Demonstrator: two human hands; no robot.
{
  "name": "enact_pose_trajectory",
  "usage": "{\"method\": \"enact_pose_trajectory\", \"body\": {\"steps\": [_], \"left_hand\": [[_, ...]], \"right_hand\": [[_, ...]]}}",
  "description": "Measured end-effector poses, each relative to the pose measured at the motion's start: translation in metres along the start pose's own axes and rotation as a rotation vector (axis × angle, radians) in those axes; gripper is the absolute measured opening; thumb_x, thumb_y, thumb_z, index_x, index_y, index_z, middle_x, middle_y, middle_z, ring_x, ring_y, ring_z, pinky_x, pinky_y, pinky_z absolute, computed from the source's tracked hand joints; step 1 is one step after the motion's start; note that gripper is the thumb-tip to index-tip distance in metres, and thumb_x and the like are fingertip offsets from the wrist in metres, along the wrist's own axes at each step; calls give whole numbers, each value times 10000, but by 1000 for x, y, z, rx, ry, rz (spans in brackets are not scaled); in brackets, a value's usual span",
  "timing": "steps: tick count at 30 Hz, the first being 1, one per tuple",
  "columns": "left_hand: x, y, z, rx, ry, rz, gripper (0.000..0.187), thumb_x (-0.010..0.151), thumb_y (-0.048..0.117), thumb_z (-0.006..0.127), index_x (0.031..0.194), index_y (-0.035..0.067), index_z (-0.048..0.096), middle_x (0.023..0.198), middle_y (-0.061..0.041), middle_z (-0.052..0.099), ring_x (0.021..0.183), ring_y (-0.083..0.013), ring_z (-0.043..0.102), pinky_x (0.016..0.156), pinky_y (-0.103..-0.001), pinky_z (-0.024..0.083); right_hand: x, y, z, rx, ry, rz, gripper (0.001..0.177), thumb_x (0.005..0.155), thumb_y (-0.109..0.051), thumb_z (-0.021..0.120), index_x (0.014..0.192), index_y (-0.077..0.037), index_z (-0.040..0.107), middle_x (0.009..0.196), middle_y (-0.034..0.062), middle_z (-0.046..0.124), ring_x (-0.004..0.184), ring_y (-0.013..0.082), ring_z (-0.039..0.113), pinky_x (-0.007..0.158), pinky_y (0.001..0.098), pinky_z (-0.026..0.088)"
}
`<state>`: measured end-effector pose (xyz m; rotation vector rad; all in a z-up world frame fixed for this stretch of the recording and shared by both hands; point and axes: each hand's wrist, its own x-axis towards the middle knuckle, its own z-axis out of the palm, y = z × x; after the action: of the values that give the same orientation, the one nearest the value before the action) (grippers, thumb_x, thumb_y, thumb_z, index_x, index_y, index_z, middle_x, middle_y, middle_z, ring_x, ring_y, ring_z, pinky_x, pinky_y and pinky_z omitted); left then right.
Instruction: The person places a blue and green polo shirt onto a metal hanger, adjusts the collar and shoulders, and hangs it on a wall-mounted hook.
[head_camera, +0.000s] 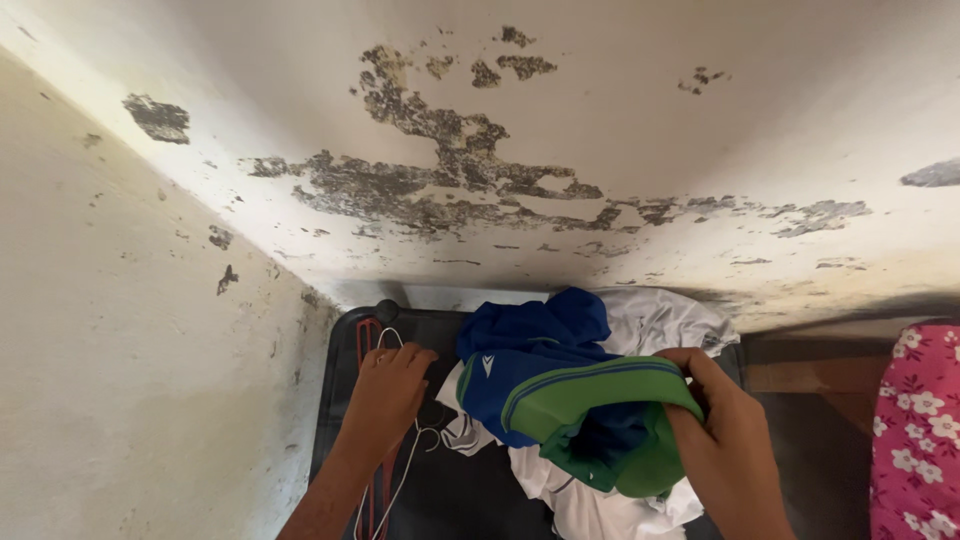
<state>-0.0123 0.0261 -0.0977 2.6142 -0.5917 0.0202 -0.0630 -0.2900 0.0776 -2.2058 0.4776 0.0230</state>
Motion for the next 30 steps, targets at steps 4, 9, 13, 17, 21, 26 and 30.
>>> {"method": "enact_pose_trajectory", "body": {"steps": [4,9,13,17,21,26,30], "left_hand": [[-7,-18,25,-9,-50,-41,360,827,67,676,1185,96,641,1118,-88,659,1051,-305,636,952,-446,414],[-16,-38,49,63,-70,-101,367,813,12,646,1163,119,666,1068,-85,669,1005,-313,654,953,-435,433],[-20,-53,70,111,-161,-171,360,828,44,657,1181,114,657,1044,-92,657,949,-304,667,907,-447,445],[-28,-66,93,137,-172,-167,364,775,119,706,1134,92,655,1031,-106,656,952,-318,676,916,-463,451],[-36,-76,112,199,-257,-208,352,779,123,707,1127,109,656,1048,-94,660,975,-310,678,1008,-456,440],[-45,-86,136,277,-374,-273,253,835,211,707,1055,94,664,1125,-138,640,1043,-296,666,1129,-529,355],[-57,-93,156,377,-415,-337,204,903,252,662,1068,133,680,1116,-79,651,1159,-251,632,1156,-590,339]], "right_hand": [[2,9,4,-44,-1,63,354,817,45,576,1136,-72,677,778,111,661,661,148,603,639,293,484],[5,23,9,-15,10,40,336,828,54,571,1127,-61,674,785,103,654,692,133,587,654,284,482],[9,30,11,-20,6,7,309,833,47,576,1110,-54,669,793,94,657,691,127,602,662,275,490],[12,33,16,-2,0,-19,332,817,65,565,1117,-43,658,819,86,667,729,103,614,687,258,496],[14,32,20,11,-21,37,315,833,69,564,1109,-43,668,825,96,672,741,107,612,691,262,492],[15,36,22,4,-33,37,334,832,70,551,1123,-47,664,829,89,675,755,97,615,700,250,490],[15,44,22,-12,-41,20,316,847,63,564,1125,-45,668,832,88,669,754,97,605,697,251,488]]}}
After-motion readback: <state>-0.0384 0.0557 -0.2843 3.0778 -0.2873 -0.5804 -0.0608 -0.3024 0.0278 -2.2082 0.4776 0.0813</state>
